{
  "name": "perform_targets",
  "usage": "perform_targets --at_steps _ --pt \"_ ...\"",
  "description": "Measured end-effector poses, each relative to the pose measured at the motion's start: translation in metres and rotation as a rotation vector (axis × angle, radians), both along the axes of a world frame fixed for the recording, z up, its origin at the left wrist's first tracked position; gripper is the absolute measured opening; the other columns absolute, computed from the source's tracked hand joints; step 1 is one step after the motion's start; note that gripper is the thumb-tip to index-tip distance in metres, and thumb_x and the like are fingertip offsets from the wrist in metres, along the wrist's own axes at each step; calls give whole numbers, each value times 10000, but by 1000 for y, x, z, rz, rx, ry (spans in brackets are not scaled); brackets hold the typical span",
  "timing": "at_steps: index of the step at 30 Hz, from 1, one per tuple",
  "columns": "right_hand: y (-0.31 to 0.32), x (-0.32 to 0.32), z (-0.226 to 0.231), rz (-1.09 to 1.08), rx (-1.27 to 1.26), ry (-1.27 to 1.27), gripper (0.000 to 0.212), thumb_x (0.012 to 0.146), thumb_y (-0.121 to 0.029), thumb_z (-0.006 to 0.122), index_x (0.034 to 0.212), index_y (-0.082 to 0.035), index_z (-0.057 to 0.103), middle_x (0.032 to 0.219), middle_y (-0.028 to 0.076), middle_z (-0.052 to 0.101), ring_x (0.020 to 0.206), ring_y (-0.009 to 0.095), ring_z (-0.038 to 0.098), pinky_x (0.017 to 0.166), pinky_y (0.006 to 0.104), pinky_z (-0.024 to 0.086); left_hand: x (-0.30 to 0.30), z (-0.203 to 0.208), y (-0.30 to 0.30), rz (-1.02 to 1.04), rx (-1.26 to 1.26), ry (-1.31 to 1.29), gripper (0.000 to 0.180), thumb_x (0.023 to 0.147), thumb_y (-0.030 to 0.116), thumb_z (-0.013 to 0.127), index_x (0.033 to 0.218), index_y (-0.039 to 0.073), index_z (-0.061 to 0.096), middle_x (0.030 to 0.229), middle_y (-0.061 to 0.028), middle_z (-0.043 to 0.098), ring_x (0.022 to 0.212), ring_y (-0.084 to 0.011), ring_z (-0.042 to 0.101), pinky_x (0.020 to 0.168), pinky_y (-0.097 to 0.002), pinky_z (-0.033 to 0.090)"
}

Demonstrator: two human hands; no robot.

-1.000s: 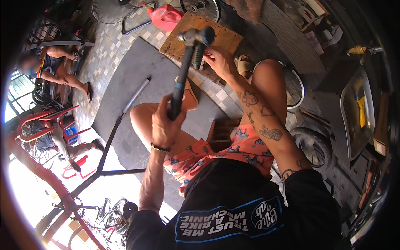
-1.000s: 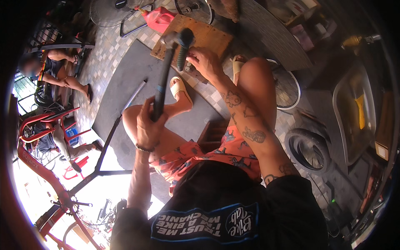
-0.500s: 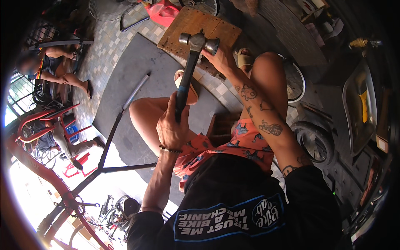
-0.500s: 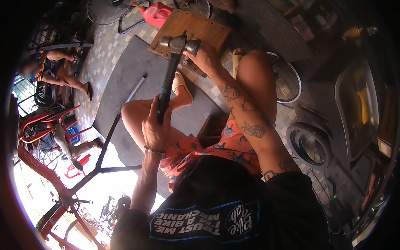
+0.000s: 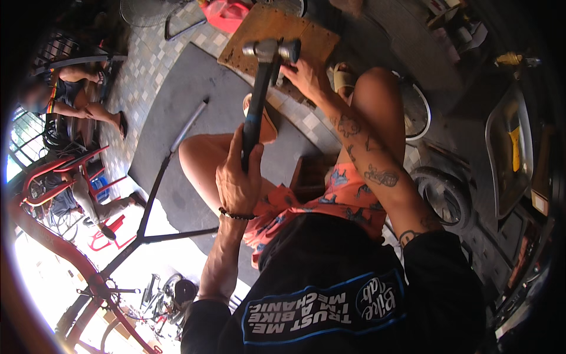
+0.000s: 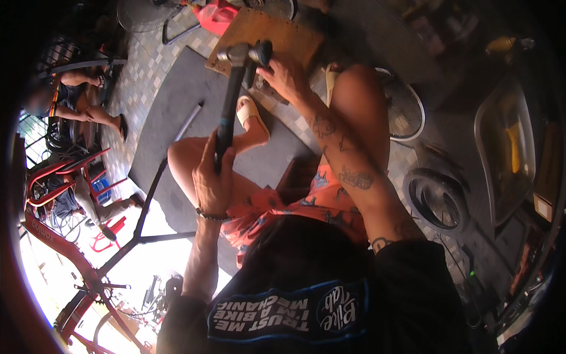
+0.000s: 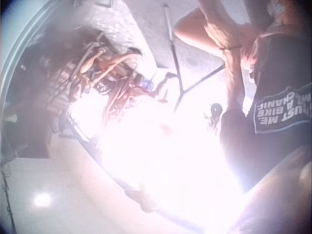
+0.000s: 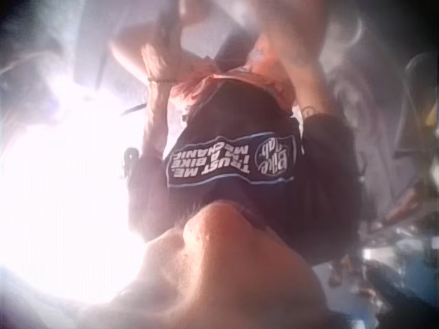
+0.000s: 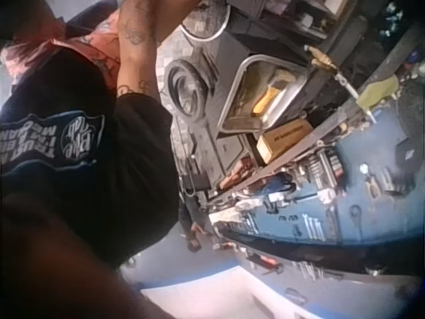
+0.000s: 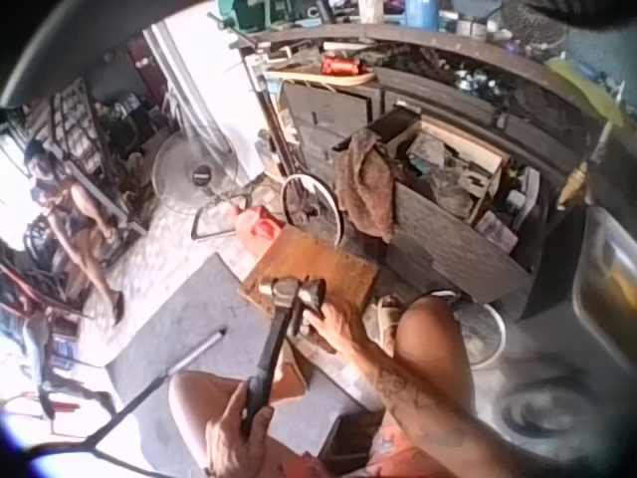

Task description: The person disassembles a small bicycle component using a screwdriver and hammer, then uses a utility knife to scrape and clean a cylindrical metal part over a metal tray. The cleaned part is placed into the tray.

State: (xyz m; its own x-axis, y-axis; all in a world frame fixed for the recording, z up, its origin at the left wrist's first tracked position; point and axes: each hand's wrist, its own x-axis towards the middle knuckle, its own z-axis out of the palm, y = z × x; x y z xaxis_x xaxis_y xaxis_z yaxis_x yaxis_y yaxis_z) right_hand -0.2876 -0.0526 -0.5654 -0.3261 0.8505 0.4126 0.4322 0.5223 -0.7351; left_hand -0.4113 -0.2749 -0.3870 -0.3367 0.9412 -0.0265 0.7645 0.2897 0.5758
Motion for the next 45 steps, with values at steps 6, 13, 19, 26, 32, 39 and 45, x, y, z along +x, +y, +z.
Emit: perform_targets --at_steps 6,13,19,26,32,39,45 --pt "4 -2 -2 46 -18 91 203 884 -212 791 995 -81 682 908 79 707 845 320 701 734 438 563 3 2 -4 56 101 -38 533 1009 211 680 1499 60 533 761 -147 717 661 -256 724 617 -384 542" --pt "1 0 1 18 -82 45 197 881 -186 801 1008 -65 711 953 114 741 891 297 737 779 401 578 4 -11 7 167 -63 -185 508 1011 250 674 1465 56 557 826 -214 734 697 -330 746 598 -403 537" --pt "9 -6 14 67 -162 216 188 914 -140 784 1049 -41 698 969 72 746 902 219 739 801 338 579 -41 -62 89 242 57 -61 563 961 417 688 1397 69 614 918 -226 756 853 -409 751 733 -480 564" --pt "16 3 53 -42 -85 424 229 964 -197 756 1061 -12 662 904 82 730 790 205 719 713 319 571 -53 -155 149 367 2 56 498 921 402 735 1328 137 625 938 -224 765 909 -487 719 807 -553 560" --pt "30 13 30 -215 -196 170 264 969 -229 745 1046 -11 618 878 144 694 778 295 703 685 406 552 -30 -167 153 199 164 256 470 943 502 704 1252 149 681 1110 -176 699 1111 -380 646 888 -500 518" --pt "47 5 -31 -275 -374 -183 264 977 -286 692 1070 -51 619 923 160 715 917 378 696 813 469 527 -7 -141 181 39 -26 170 402 889 449 768 1083 97 777 995 -122 764 861 -286 753 779 -444 581" --pt "41 5 -49 -269 -299 -234 244 944 -249 729 1057 -44 661 954 199 722 945 410 699 824 482 537 -71 -118 149 337 283 -993 386 1028 320 676 1163 -35 744 1046 -87 754 867 -163 712 740 -310 559"
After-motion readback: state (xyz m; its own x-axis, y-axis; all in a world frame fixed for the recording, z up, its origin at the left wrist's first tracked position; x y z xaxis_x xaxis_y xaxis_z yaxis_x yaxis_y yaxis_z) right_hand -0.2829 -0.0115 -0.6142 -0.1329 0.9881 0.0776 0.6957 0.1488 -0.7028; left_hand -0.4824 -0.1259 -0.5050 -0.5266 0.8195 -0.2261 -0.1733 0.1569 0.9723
